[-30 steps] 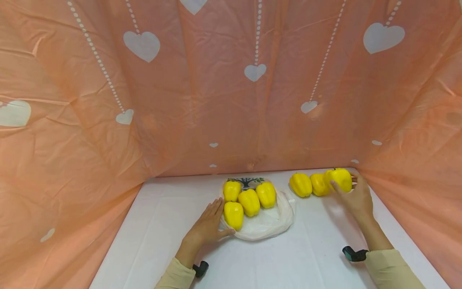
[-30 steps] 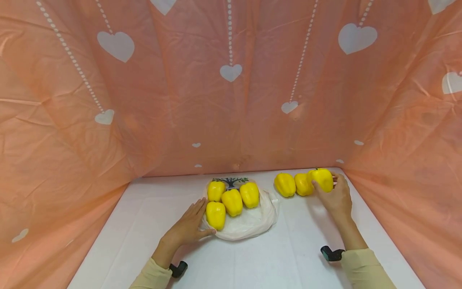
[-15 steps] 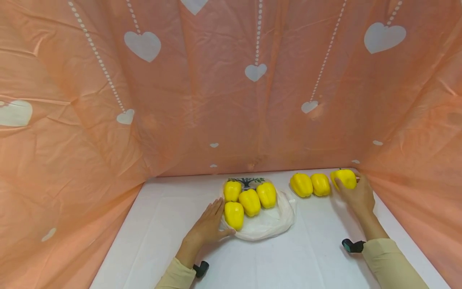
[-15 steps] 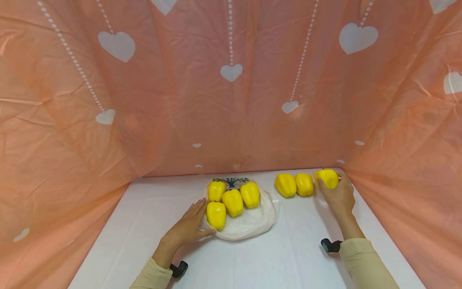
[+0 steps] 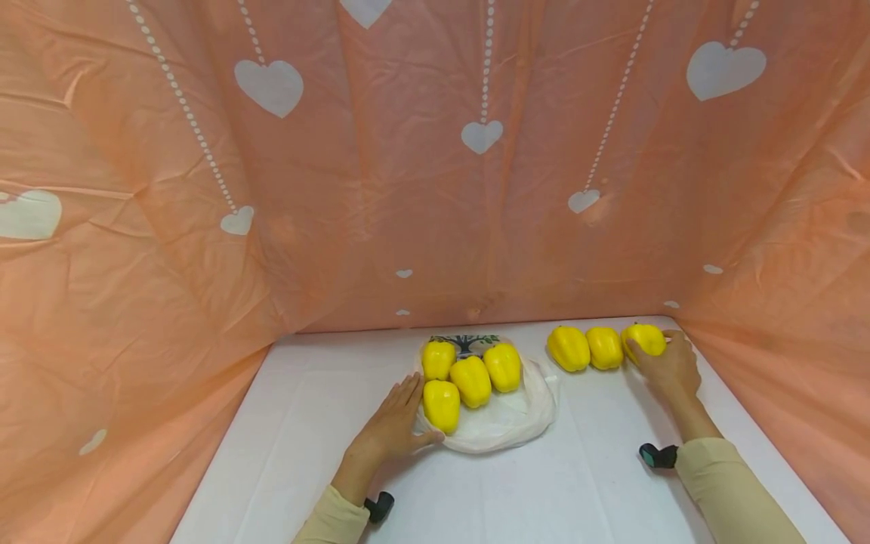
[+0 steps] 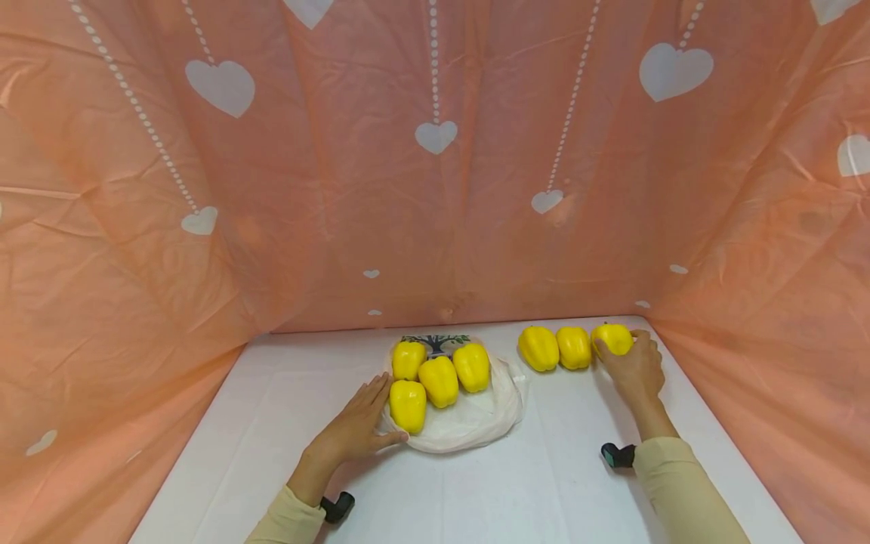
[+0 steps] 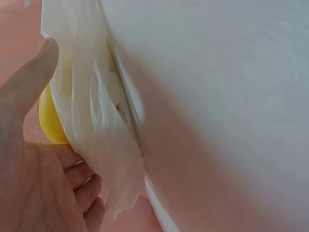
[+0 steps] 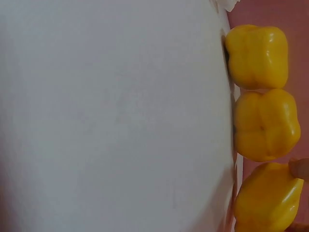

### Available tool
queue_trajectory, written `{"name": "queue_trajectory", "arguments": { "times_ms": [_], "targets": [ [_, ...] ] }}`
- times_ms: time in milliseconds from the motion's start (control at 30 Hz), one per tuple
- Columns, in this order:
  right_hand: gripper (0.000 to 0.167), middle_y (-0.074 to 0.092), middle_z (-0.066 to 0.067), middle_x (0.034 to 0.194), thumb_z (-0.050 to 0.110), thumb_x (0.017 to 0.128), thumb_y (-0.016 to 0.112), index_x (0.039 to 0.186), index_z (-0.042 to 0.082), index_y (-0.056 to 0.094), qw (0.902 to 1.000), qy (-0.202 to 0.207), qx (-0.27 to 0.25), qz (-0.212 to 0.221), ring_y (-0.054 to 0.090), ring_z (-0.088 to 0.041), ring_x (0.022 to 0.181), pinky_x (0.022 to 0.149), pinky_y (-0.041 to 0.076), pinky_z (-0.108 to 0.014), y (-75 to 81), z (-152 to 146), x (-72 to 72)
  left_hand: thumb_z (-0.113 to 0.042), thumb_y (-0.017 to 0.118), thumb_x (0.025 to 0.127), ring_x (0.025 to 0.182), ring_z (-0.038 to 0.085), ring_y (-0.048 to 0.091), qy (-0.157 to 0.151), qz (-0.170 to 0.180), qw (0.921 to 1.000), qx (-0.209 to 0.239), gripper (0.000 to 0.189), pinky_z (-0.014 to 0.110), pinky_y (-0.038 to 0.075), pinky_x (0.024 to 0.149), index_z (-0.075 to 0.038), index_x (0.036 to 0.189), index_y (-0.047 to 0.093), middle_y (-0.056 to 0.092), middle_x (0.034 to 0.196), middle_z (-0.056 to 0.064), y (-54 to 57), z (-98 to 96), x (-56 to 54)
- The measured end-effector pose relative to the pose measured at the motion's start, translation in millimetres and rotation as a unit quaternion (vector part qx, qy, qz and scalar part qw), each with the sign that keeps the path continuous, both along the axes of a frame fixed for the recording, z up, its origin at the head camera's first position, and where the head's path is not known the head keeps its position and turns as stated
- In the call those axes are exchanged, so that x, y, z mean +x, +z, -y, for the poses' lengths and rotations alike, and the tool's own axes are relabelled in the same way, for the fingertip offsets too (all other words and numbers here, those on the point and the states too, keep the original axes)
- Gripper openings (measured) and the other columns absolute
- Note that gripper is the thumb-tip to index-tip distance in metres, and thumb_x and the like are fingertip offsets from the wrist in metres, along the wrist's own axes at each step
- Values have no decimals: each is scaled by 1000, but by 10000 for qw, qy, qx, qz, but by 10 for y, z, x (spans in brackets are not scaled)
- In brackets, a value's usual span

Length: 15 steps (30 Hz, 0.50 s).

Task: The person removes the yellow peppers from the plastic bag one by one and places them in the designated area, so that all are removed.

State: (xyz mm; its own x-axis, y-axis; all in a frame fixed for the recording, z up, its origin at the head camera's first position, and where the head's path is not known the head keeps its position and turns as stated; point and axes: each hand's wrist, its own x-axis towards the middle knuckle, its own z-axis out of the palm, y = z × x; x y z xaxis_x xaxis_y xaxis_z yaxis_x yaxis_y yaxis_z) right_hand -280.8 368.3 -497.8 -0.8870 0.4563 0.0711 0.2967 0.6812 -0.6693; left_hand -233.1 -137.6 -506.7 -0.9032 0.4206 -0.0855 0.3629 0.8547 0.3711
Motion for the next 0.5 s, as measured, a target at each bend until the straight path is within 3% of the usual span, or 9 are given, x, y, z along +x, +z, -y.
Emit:
{"name": "queue_trajectory", "arguments": {
  "times_ms": [500],
  "targets": [
    [96, 42, -43, 138, 57, 103, 61, 153, -19, 30, 9995, 286, 59, -82, 47, -59, 124, 103, 46, -73, -33, 21, 3, -63, 75, 94, 166, 30, 15, 48, 25, 10000, -11, 113, 48, 13, 136, 1, 170, 21, 15, 180, 14, -11, 1, 1]
  ]
}}
